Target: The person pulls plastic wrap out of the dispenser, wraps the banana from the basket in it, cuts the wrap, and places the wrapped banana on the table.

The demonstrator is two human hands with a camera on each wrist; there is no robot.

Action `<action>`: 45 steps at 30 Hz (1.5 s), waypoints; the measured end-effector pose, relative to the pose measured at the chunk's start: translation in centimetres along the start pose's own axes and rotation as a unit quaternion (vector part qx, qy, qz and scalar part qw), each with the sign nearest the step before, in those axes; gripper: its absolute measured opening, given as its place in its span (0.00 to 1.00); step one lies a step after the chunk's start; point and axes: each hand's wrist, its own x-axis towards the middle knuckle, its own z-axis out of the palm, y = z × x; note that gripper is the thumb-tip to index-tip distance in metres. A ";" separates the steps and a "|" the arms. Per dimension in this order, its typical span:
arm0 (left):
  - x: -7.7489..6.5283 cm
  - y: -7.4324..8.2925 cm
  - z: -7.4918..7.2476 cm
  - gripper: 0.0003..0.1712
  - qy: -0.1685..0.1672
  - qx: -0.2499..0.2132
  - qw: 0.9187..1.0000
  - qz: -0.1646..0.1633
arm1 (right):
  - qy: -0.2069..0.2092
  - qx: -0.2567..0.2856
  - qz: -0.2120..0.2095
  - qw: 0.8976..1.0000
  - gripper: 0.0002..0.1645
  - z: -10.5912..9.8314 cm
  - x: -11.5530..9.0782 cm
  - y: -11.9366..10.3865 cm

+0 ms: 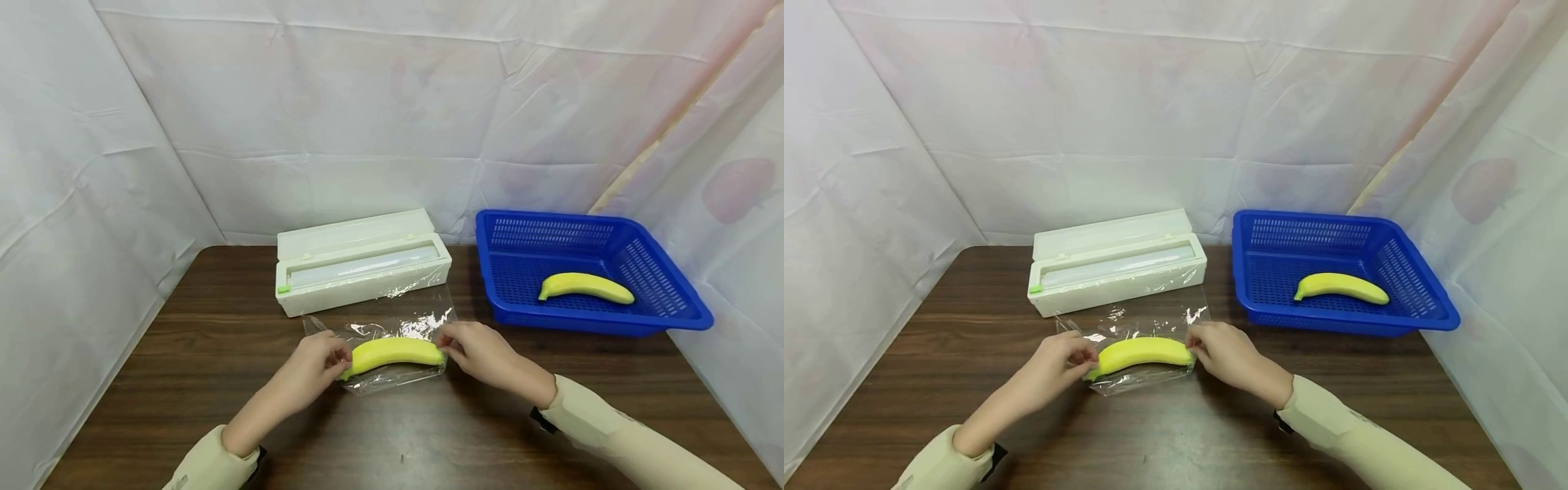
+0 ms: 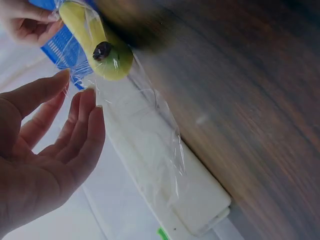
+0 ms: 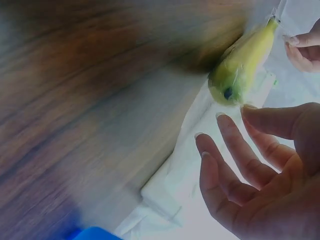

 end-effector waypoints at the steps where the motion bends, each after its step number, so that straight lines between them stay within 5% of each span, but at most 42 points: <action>1: 0.2 0.0 0.1 0.08 -0.001 0.001 1.000 0.000 | 0.000 0.003 -0.004 1.000 0.10 0.1 0.2 0.0; 22: 1.4 -0.8 1.8 0.09 0.005 -0.016 0.999 0.032 | 0.029 -0.003 -0.014 0.999 0.13 0.9 0.7 0.0; 30: 1.4 -1.3 2.3 0.10 0.012 -0.021 0.999 0.034 | 0.004 0.026 -0.009 1.000 0.12 1.0 0.9 -0.2; 45: 1.5 -1.3 2.6 0.10 0.010 -0.032 0.999 0.016 | 0.038 0.055 -0.090 0.994 0.06 2.2 0.8 -0.3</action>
